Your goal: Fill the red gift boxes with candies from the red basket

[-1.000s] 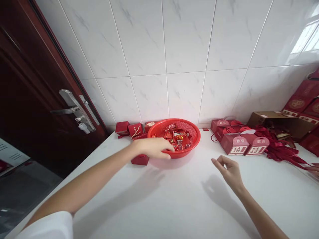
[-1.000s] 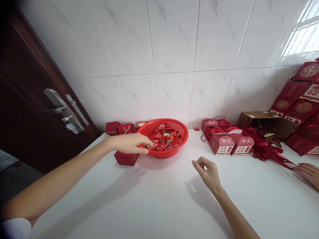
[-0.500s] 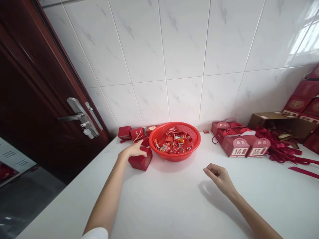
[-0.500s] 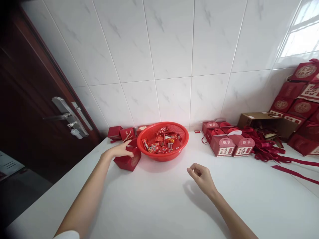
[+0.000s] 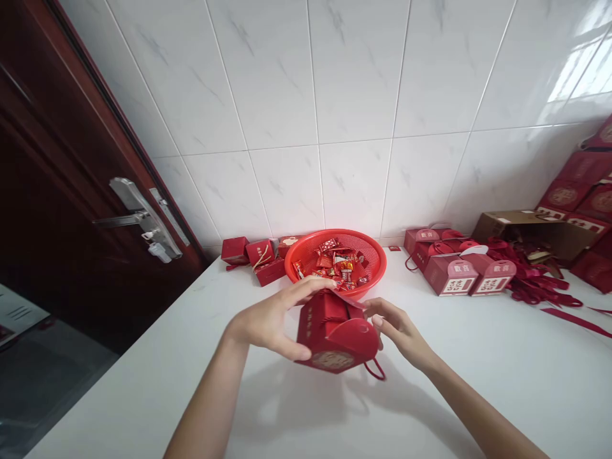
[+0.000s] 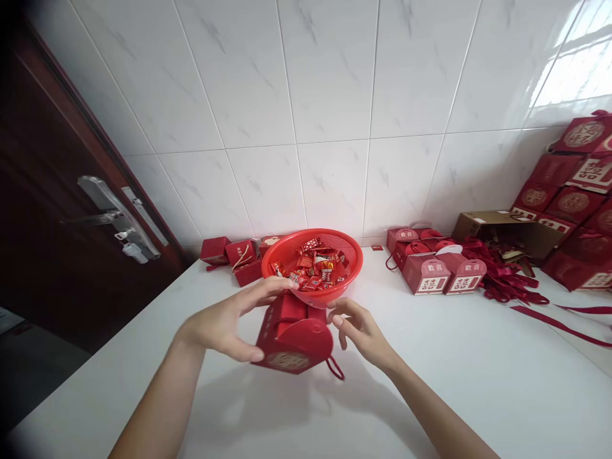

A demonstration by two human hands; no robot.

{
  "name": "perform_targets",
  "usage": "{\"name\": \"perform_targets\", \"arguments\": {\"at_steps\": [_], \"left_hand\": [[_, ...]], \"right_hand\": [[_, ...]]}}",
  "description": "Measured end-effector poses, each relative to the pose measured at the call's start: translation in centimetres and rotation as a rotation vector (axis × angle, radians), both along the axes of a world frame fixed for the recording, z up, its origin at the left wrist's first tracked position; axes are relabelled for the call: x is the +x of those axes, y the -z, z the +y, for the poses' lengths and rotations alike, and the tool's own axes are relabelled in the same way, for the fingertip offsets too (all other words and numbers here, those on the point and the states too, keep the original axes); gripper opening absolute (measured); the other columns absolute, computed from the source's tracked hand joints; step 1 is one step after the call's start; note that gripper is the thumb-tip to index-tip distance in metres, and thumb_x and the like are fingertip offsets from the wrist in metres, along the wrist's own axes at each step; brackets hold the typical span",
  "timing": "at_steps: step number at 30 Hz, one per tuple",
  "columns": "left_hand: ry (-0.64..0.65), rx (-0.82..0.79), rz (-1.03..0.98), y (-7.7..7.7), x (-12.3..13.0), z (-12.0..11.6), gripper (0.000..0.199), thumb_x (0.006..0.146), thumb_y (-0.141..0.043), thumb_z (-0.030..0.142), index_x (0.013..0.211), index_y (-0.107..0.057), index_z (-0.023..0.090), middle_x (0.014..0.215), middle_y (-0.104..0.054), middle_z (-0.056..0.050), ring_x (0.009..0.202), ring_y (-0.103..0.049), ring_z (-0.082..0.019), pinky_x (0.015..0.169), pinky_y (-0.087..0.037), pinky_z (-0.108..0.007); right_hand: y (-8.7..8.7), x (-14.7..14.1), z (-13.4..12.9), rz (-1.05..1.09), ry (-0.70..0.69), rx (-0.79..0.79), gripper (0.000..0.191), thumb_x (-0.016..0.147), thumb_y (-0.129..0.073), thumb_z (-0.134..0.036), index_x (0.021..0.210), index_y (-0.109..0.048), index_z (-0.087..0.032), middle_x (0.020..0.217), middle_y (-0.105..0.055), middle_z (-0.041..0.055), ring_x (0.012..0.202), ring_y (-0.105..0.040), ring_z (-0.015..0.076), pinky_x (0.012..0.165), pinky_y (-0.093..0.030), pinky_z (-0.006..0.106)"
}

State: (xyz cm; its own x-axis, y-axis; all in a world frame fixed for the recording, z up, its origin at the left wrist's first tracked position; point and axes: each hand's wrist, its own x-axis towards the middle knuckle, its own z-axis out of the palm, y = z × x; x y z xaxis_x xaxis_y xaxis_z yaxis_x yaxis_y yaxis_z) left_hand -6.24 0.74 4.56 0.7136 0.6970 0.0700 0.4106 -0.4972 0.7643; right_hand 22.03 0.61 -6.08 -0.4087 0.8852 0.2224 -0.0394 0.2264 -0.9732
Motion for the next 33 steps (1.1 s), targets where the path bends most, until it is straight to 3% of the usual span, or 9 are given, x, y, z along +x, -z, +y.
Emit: {"name": "perform_targets", "arguments": {"at_steps": [3,5,9,12,15,20,24,27,33], "left_hand": [[-0.009,0.103,0.006,2.0,2.6,0.8,0.077,0.066,-0.079,0.026,0.137,-0.05,0.029,0.156,-0.036,-0.009,0.144,-0.033,-0.034,0.117,-0.032,-0.048],[-0.004,0.093,0.026,3.3,3.6,1.1,0.071,0.066,-0.077,0.021,0.132,-0.053,0.03,0.156,-0.034,-0.008,0.143,-0.035,-0.035,0.116,-0.035,-0.049],[0.031,-0.033,0.083,5.7,4.7,1.3,0.089,0.068,-0.076,0.023,0.149,-0.039,0.034,0.161,-0.027,-0.008,0.143,-0.036,-0.034,0.112,-0.041,-0.046],[0.032,-0.106,0.137,6.8,5.1,1.3,0.104,0.069,-0.08,0.035,0.158,-0.024,0.034,0.165,-0.02,-0.007,0.148,-0.028,-0.035,0.116,-0.036,-0.048],[0.011,-0.131,0.128,7.2,5.4,1.3,0.096,0.077,-0.076,0.047,0.158,-0.028,0.029,0.165,-0.023,-0.008,0.151,-0.023,-0.034,0.121,-0.029,-0.05],[-0.119,-0.134,-0.054,7.8,6.0,1.5,0.05,0.1,-0.044,0.045,0.146,-0.05,0.026,0.158,-0.041,-0.004,0.148,-0.033,-0.026,0.122,-0.029,-0.044],[-0.113,-0.189,-0.089,8.3,6.4,1.6,0.044,0.101,-0.043,0.038,0.139,-0.058,0.024,0.15,-0.052,-0.004,0.139,-0.046,-0.026,0.117,-0.037,-0.041],[-0.125,-0.213,-0.091,8.5,6.5,1.5,0.041,0.101,-0.042,0.035,0.136,-0.061,0.025,0.144,-0.058,-0.003,0.132,-0.052,-0.025,0.111,-0.043,-0.037],[-0.218,-0.22,0.012,8.8,6.4,1.4,0.043,0.101,-0.037,0.044,0.101,-0.071,0.018,0.097,-0.072,-0.005,0.092,-0.064,-0.024,0.082,-0.052,-0.034]], "right_hand": [[-1.0,0.2,-0.1,0.018,0.035,-0.002,0.044,0.089,-0.058,-0.059,0.115,-0.058,-0.023,0.114,-0.066,0.0108,0.073,-0.065,0.0172,0.059,-0.056,0.031],[-1.1,0.8,-0.1,-0.009,0.109,-0.02,0.046,0.088,-0.06,-0.058,0.117,-0.057,-0.023,0.114,-0.067,0.0114,0.081,-0.067,0.0198,0.065,-0.059,0.033],[0.1,2.0,0.3,-0.136,0.237,0.02,0.046,0.084,-0.067,-0.057,0.113,-0.058,-0.022,0.107,-0.068,0.009,0.076,-0.068,0.0192,0.067,-0.059,0.035],[1.2,2.1,0.5,-0.251,0.268,0.126,0.046,0.08,-0.071,-0.055,0.11,-0.059,-0.023,0.105,-0.068,0.007,0.079,-0.068,0.0197,0.075,-0.059,0.038],[1.6,1.8,0.4,-0.323,0.229,0.186,0.046,0.078,-0.074,-0.054,0.109,-0.058,-0.024,0.107,-0.067,0.0062,0.088,-0.067,0.0216,0.084,-0.057,0.042],[0.4,1.4,0.1,-0.422,0.136,0.194,0.048,0.077,-0.076,-0.056,0.111,-0.057,-0.027,0.111,-0.066,0.005,0.094,-0.066,0.022,0.087,-0.056,0.04],[-1.0,1.4,0.1,-0.591,-0.024,0.246,0.062,0.079,-0.074,-0.059,0.134,-0.056,-0.036,0.121,-0.06,0.0067,0.092,-0.065,0.0207,0.085,-0.055,0.038],[-1.8,1.0,0.1,-0.747,-0.074,0.269,0.069,0.075,-0.076,-0.061,0.137,-0.055,-0.04,0.125,-0.055,0.007,0.085,-0.065,0.0202,0.079,-0.055,0.036],[-2.4,-0.6,0.2,-0.926,-0.055,0.328,0.071,0.073,-0.078,-0.058,0.135,-0.055,-0.032,0.121,-0.054,0.0086,0.07,-0.061,0.0168,0.066,-0.052,0.033]]}}
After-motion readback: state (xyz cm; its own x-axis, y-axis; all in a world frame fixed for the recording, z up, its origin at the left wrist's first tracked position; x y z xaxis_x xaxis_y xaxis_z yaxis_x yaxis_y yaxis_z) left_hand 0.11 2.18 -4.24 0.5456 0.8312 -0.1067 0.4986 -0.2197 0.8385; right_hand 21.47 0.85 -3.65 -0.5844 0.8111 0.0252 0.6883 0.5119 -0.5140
